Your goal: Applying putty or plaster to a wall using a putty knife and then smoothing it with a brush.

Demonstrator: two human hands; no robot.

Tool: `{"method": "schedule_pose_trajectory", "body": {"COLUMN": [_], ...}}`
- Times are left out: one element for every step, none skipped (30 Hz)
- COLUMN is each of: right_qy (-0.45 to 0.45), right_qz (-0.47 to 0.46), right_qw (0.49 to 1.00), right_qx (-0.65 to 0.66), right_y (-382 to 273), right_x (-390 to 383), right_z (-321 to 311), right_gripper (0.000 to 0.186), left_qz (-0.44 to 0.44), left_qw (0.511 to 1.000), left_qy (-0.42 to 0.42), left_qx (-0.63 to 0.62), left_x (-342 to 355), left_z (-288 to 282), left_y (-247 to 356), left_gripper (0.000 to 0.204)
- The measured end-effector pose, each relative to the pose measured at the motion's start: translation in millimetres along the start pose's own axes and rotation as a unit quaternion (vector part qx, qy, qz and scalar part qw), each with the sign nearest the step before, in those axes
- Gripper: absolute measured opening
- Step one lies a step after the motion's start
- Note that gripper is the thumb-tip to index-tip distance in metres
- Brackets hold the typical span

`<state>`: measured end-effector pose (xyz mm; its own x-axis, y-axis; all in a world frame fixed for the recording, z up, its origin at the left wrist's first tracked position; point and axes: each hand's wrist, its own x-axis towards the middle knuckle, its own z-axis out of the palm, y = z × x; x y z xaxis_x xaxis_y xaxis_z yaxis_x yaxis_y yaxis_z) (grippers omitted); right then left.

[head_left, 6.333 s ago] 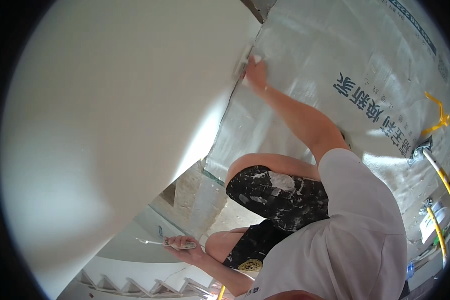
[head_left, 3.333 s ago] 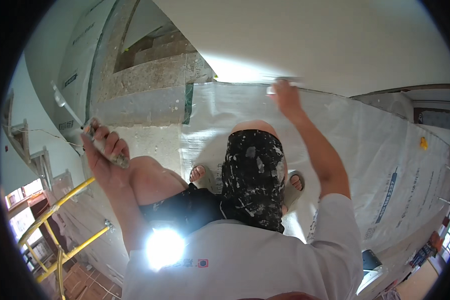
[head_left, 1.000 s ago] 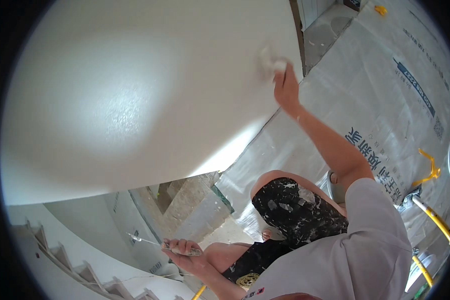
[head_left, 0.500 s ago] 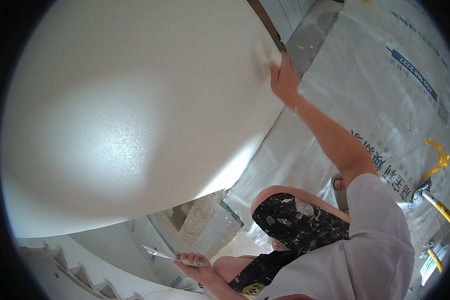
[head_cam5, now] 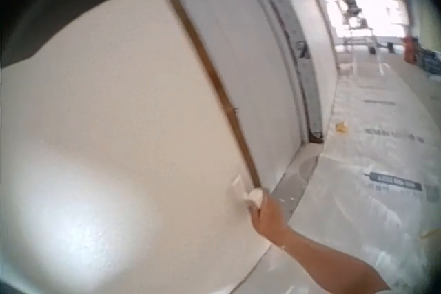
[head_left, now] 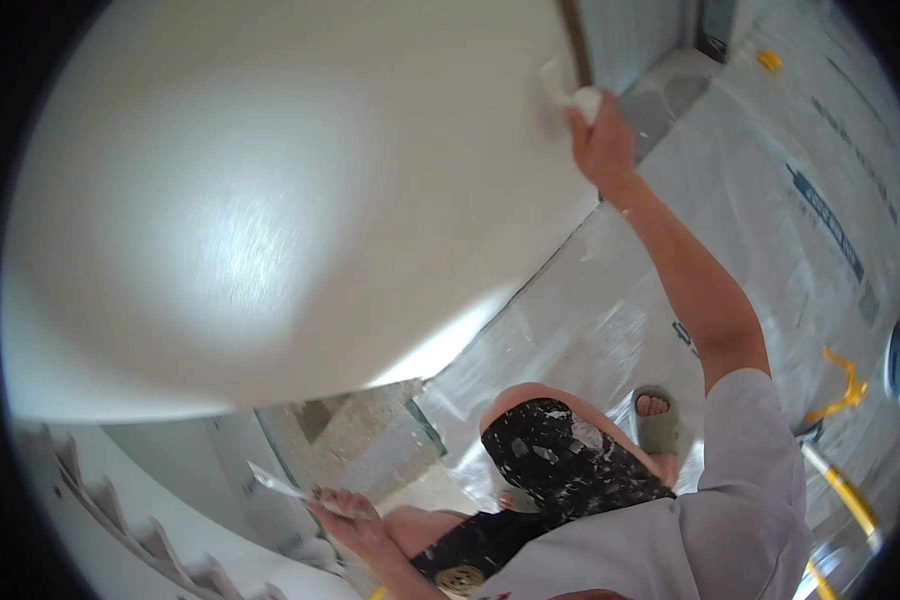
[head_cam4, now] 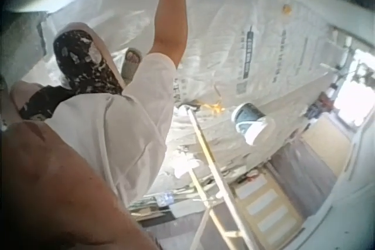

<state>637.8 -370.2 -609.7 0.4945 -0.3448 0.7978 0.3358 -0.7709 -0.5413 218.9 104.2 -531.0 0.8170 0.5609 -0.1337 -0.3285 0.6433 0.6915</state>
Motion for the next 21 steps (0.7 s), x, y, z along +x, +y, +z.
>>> {"method": "schedule_pose_trajectory", "body": {"right_qy": [0.044,0.028,0.001,-0.027,-0.105,-0.182,-0.227,-0.271,-0.297,-0.321,-0.338,-0.354,-0.306,-0.257,-0.215,-0.172,-0.184,-0.211,-0.237,-0.264,-0.287], "right_qz": [-0.008,-0.022,-0.012,0.0,0.03,0.057,-0.014,-0.086,-0.131,-0.177,-0.152,-0.127,-0.063,0.004,0.041,0.081,0.072,0.025,-0.02,-0.138,-0.252], "right_qw": [0.999,0.998,0.99,0.974,0.958,0.936,0.934,0.924,0.909,0.891,0.894,0.897,0.922,0.94,0.937,0.93,0.929,0.919,0.905,0.907,0.891], "right_qx": [0.031,0.051,0.142,0.223,0.264,0.295,0.275,0.258,0.263,0.267,0.25,0.23,0.228,0.225,0.272,0.315,0.312,0.333,0.354,0.299,0.243], "right_y": [-20.6,-47.5,-75.9,-97.9,-119.9,-144.1,-178.5,-208.6,-216.2,-214.2,-194.0,-161.9,-115.9,-85.8,-112.6,-154.7,-183.6,-216.6,-242.8,-256.6,-264.9], "right_x": [23.0,45.7,63.2,65.9,46.3,23.5,-5.0,-32.5,-56.9,-81.3,-93.0,-98.7,-96.3,-90.3,-62.0,-22.4,-2.6,5.5,-1.3,-23.2,-54.8], "right_z": [-4.6,-12.2,-24.3,-31.4,-19.8,-10.7,-14.6,-20.2,-18.9,-11.9,-8.3,-7.9,0.7,9.2,3.8,-9.6,-17.6,-19.7,-17.1,-12.2,-6.7], "right_gripper": [0.038,0.038,0.036,0.034,0.032,0.029,0.029,0.03,0.03,0.03,0.029,0.029,0.028,0.028,0.028,0.029,0.029,0.03,0.031,0.034,0.037], "left_qz": [0.019,0.012,0.002,-0.009,-0.015,-0.009,-0.013,-0.013,-0.011,0.001,0.014,0.018,0.013,0.007,0.025,0.032,0.03,0.032,0.04,0.039,0.032], "left_qw": [0.999,1.0,1.0,1.0,0.999,0.998,0.998,0.998,0.998,0.998,0.997,0.995,0.997,0.998,0.998,0.997,0.998,0.997,0.997,0.997,0.996], "left_qy": [0.023,0.024,0.023,0.011,-0.001,0.014,-0.005,-0.024,-0.01,0.012,0.033,0.045,0.019,-0.005,0.023,0.042,0.003,-0.036,-0.021,-0.014,-0.03], "left_qx": [0.019,0.007,-0.006,-0.027,-0.044,-0.057,-0.053,-0.048,-0.062,-0.068,-0.074,-0.09,-0.078,-0.064,-0.044,-0.053,-0.055,-0.054,-0.058,-0.067,-0.079], "left_x": [0.8,4.9,10.6,15.3,18.2,22.2,24.0,21.0,19.0,17.9,16.2,14.3,14.9,13.0,6.0,0.5,1.2,1.2,0.1,2.7,3.2], "left_z": [3.4,3.4,1.5,2.1,0.7,-2.7,-8.8,-13.4,-14.0,-13.2,-12.3,-15.0,-13.9,-10.3,-5.2,-5.4,-4.4,-5.4,-5.4,-5.6,-7.8], "left_y": [-3.3,-5.0,-9.8,-17.6,-20.1,-20.4,-17.6,-12.0,-9.6,-8.1,-6.6,-3.6,-4.6,-6.8,-4.3,-0.7,-0.7,0.8,-0.9,-4.2,-3.6], "left_gripper": [0.031,0.031,0.031,0.031,0.031,0.031,0.033,0.034,0.034,0.034,0.034,0.034,0.035,0.036,0.036,0.036,0.036,0.037,0.037,0.037,0.037]}}
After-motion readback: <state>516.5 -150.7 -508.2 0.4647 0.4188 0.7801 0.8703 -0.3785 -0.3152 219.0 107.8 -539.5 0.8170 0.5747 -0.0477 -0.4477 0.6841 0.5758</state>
